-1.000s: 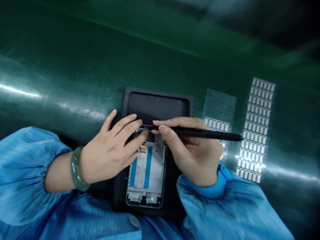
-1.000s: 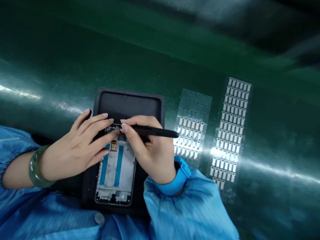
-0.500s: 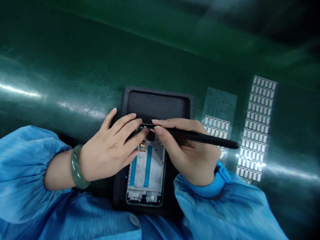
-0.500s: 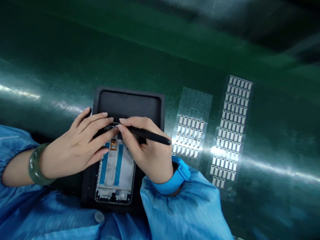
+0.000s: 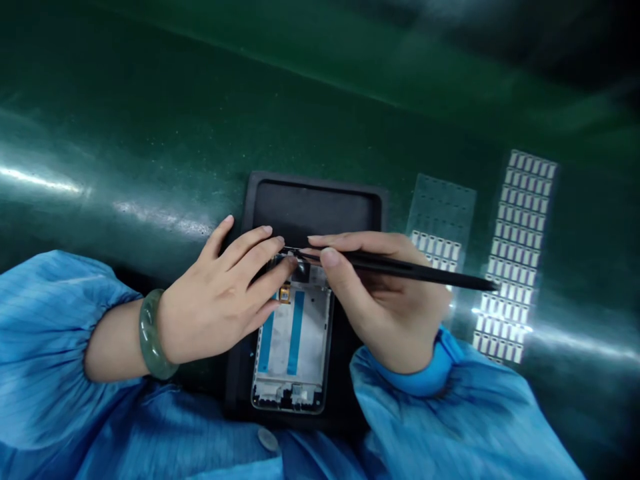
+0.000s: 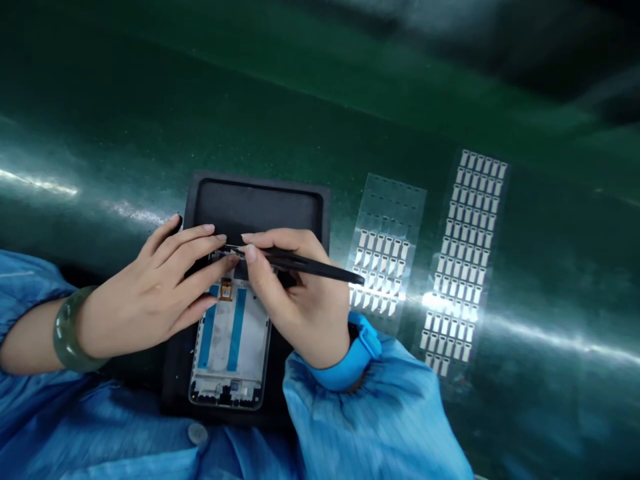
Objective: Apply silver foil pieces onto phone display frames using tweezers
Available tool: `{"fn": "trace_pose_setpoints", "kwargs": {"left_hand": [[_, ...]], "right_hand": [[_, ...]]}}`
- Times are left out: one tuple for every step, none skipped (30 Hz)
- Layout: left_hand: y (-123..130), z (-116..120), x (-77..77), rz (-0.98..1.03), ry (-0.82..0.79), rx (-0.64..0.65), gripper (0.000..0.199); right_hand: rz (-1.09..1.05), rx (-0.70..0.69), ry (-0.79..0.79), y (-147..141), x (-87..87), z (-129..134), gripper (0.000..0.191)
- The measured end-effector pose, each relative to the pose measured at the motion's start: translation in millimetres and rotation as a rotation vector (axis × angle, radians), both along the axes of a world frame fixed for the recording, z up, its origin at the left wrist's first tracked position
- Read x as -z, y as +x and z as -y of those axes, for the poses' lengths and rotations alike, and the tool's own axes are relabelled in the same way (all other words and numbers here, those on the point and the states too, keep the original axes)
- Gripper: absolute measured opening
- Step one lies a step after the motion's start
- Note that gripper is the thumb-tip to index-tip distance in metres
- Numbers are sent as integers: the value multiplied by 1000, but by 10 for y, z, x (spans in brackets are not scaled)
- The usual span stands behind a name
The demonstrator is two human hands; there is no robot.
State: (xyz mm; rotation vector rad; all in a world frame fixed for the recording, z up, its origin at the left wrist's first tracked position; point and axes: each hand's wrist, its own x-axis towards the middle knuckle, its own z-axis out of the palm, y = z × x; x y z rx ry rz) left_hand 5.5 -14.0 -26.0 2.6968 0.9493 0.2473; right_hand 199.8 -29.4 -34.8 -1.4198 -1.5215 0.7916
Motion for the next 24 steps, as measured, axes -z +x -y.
{"fn": "trace_pose_setpoints", "kwargs": {"left_hand": [[0,1,1,2,1,0,38],[0,2,2,3,2,0,38],[0,2,3,3,2,-1,38],[0,3,4,3,2,0,38],[0,3,5,3,2,0,38],[1,2,5,2,1,0,38],[2,2,6,1,0,0,38],[3,1,5,-1,-2,0,38],[4,0,5,-3,-3,-1,38],[4,0,5,-3,-4,-1,38],[4,0,5,-2,-5,-2,38],[3,0,5,-1,-4,-2,38],[3,1,4,1,-2,-2,38],[2,1,4,3,0,-2,38],[1,2,3,5,3,-2,38],[1,3,2,4,3,-2,38],[0,3,1,2,3,-2,38],[0,3,0,-1,3,-2,38],[0,3,-1,-4,4,-3,38],[1,3,-1,-7,4,-3,38],[1,3,0,-10,5,-3,38],[2,2,1,-10,7,-2,38],[2,1,3,-9,11,-2,38],[3,-1,6,-7,13,-1,38]], "right_hand": [[-8,-3,-10,3,8,2,21],[-14,-5,-15,4,13,3,22],[-18,-9,-19,5,16,4,22],[-17,-13,-21,4,16,5,21],[-12,-17,-22,3,15,3,21],[0,-20,-23,1,12,0,21],[17,-21,-22,-2,9,-4,21],[41,-19,-17,-6,5,-10,20],[71,-13,-7,-10,2,-17,19],[103,-2,7,-15,-1,-24,18],[135,10,21,-21,-3,-31,17],[162,23,33,-26,-5,-37,16],[182,36,39,-31,-5,-41,15],[193,45,38,-34,-5,-43,14],[189,50,30,-37,-5,-42,14],[172,52,21,-38,-5,-40,13],[151,49,13,-39,-5,-36,13],[133,45,11,-39,-7,-33,13],[128,38,16,-41,-10,-30,13],[138,34,28,-45,-14,-28,13],[162,34,43,-50,-19,-29,13],[195,37,60,-56,-25,-31,13],[227,45,74,-62,-30,-35,13],[252,52,82,-68,-35,-41,12]]}}
